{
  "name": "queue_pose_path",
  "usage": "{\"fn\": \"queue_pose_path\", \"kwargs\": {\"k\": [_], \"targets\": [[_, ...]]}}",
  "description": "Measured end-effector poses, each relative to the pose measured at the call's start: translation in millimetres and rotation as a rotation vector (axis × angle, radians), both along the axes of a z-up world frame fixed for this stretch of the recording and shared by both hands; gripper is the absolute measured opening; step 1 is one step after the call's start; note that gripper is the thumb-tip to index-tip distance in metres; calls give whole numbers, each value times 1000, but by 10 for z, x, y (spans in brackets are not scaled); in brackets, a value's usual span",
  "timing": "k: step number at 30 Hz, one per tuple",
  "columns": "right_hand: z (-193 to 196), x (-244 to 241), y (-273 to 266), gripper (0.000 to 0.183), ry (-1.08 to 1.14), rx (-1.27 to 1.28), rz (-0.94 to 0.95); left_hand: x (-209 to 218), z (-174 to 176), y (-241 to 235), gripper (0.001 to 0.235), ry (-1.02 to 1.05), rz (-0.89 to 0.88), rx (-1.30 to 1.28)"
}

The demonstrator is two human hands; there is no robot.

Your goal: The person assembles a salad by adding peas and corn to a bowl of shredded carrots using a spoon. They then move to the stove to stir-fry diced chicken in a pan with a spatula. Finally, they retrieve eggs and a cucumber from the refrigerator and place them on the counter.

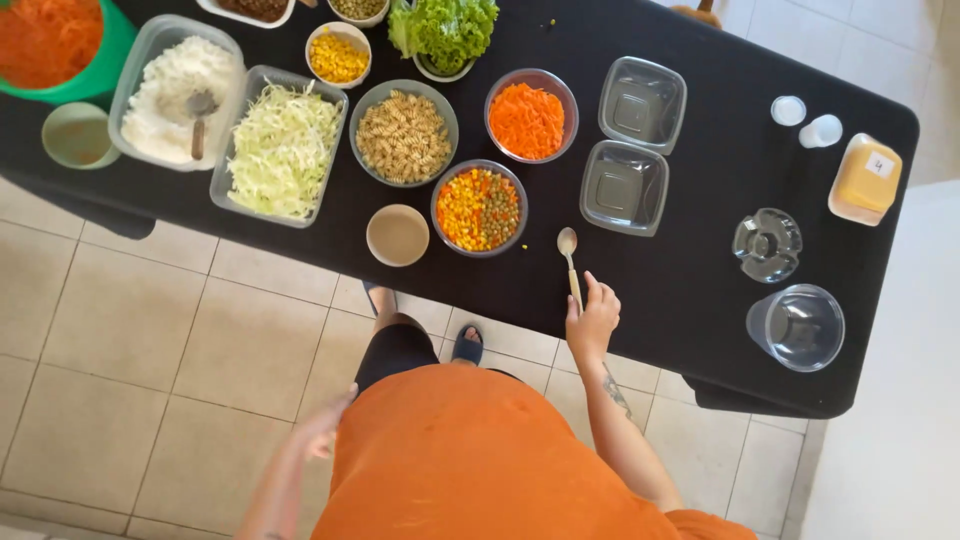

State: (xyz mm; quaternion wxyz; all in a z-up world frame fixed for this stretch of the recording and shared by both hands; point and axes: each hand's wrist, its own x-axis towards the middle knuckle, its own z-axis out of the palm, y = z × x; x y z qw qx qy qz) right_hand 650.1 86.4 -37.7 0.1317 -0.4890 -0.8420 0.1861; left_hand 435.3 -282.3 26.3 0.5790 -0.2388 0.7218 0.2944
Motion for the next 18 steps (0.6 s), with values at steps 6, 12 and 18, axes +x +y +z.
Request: {"fn": "queue_pose_path", "kwargs": {"k": [6, 12, 18], "targets": [[345, 30, -304, 37, 116, -29, 187, 667, -265, -347, 76, -188, 25, -9], [756, -39, -897, 22, 166, -378, 468, 1069, -1721, -1030, 53, 153, -85, 172], [491, 159, -1709, 22, -108, -525, 674, 1717, -2002, -1858, 41, 318, -72, 274]]}}
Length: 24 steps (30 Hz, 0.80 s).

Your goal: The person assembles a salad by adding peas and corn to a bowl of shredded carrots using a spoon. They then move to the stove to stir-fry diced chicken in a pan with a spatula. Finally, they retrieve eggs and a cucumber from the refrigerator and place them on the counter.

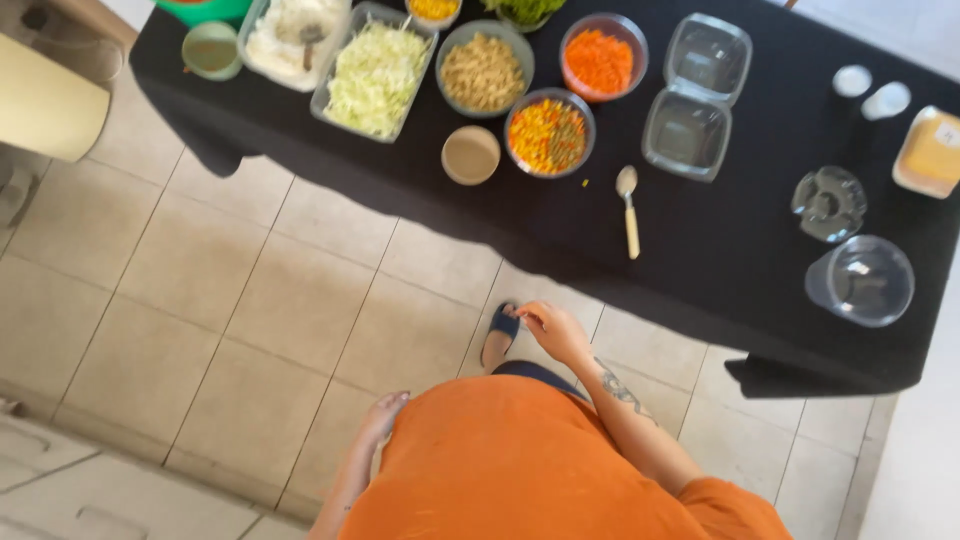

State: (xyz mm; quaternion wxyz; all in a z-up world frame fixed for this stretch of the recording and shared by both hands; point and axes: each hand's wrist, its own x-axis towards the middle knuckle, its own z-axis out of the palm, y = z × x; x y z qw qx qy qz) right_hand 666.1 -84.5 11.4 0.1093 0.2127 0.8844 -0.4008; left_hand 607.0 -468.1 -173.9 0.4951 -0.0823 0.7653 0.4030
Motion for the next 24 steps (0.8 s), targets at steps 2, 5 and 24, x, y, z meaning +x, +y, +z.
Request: {"fn": "queue_pose_path", "kwargs": {"k": [2, 5, 24], "targets": [[-108, 115, -359, 24, -59, -25, 32, 304, 50, -387, 42, -109, 83, -11], [-117, 159, -812, 18, 70, -4, 197, 696, -211, -1008, 43, -35, -68, -113], [-93, 790, -1927, 12, 3, -45, 310, 1048, 188, -1752, 54, -119, -36, -170]]}}
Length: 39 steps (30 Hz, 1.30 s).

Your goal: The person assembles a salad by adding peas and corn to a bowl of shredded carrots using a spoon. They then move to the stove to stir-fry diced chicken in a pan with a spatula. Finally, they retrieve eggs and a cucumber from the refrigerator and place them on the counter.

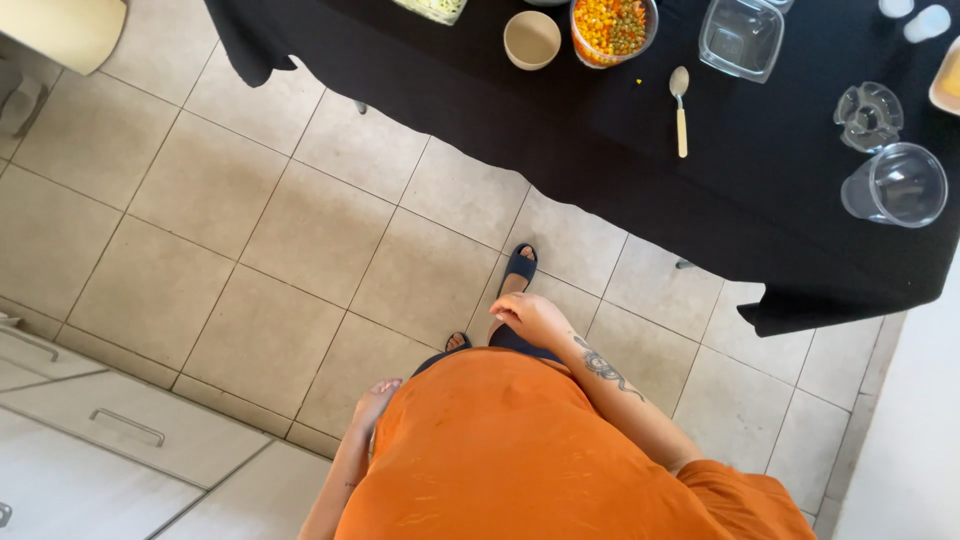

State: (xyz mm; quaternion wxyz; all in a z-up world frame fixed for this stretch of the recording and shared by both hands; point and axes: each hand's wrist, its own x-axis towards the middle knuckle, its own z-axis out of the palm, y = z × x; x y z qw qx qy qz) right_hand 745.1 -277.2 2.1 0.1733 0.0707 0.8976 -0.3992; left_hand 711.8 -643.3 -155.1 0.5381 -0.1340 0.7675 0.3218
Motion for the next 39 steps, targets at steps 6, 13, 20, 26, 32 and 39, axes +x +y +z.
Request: {"fn": "queue_pose_path", "kwargs": {"k": [6, 13, 20, 26, 32, 39], "targets": [[-2, -112, -23, 13, 2, -14, 25, -48, 439, 142, 61, -34, -6, 23], [189, -326, 191, 13, -36, -45, -28, -265, 253, 357, 61, -200, 266, 207], [643, -1011, 1069, 22, 14, -3, -231, -1037, 106, 1258, 33, 15, 0, 247], [998, -1925, 2285, 19, 213, 49, -447, -1967, 226, 2238, 41, 48, -140, 129], [1173, -2759, 3162, 18, 306, 148, -411, -2917, 592, 2954, 28, 188, 47, 264], [2810, -3323, 2938, 27, 548, -445, -92, -3852, 1286, 3670, 33, 194, -243, 83]]}}
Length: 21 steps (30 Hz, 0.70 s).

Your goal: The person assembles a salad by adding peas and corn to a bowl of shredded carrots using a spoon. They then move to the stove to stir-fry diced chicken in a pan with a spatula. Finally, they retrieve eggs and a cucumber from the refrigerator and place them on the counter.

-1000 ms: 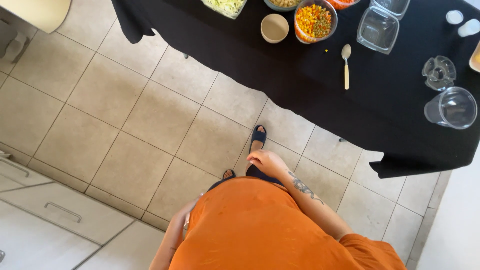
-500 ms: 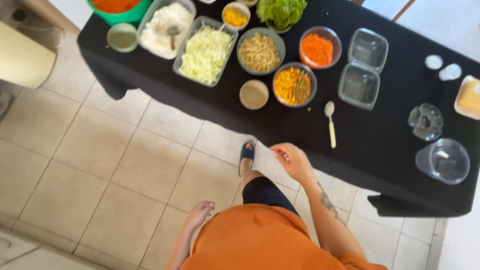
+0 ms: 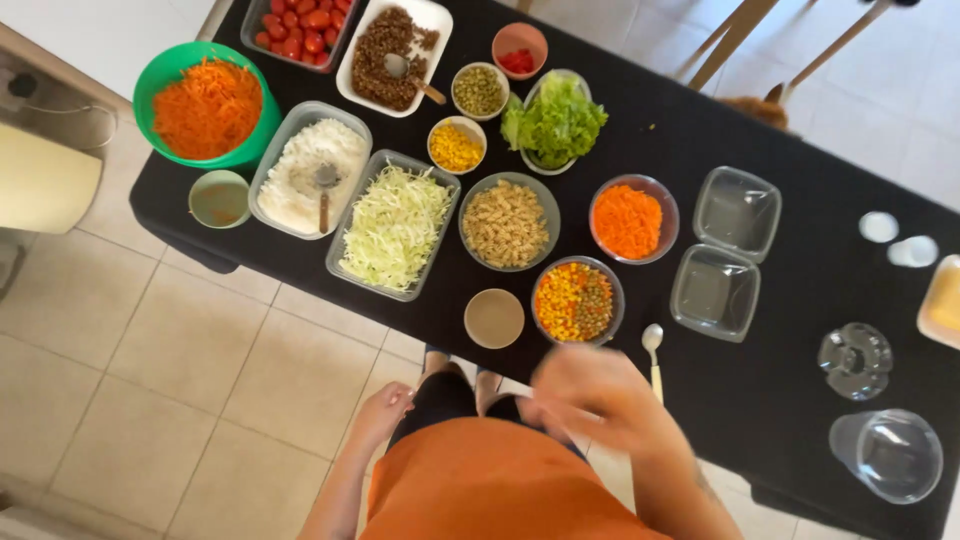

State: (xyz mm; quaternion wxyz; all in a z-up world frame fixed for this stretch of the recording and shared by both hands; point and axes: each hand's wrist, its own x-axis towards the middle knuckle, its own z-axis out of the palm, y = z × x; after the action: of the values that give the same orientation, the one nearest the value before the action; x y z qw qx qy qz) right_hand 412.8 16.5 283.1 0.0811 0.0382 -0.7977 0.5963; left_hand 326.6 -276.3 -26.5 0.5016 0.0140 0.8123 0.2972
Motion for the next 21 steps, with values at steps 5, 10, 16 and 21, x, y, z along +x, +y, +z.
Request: {"fn": "queue_pose_path", "kwargs": {"k": [5, 10, 16, 21], "targets": [[158, 165, 96, 50, 385, -287, 626, -455, 81, 221, 26, 31, -607, -193], [161, 16, -105, 46, 389, -275, 394, -777, -61, 305, 36, 53, -657, -55], [164, -8, -388, 41, 371, -299, 217, -946, -315, 257, 45, -30, -882, -16], [193, 23, -534, 38, 403, -281, 180, -913, -257, 274, 47, -55, -900, -9]]}}
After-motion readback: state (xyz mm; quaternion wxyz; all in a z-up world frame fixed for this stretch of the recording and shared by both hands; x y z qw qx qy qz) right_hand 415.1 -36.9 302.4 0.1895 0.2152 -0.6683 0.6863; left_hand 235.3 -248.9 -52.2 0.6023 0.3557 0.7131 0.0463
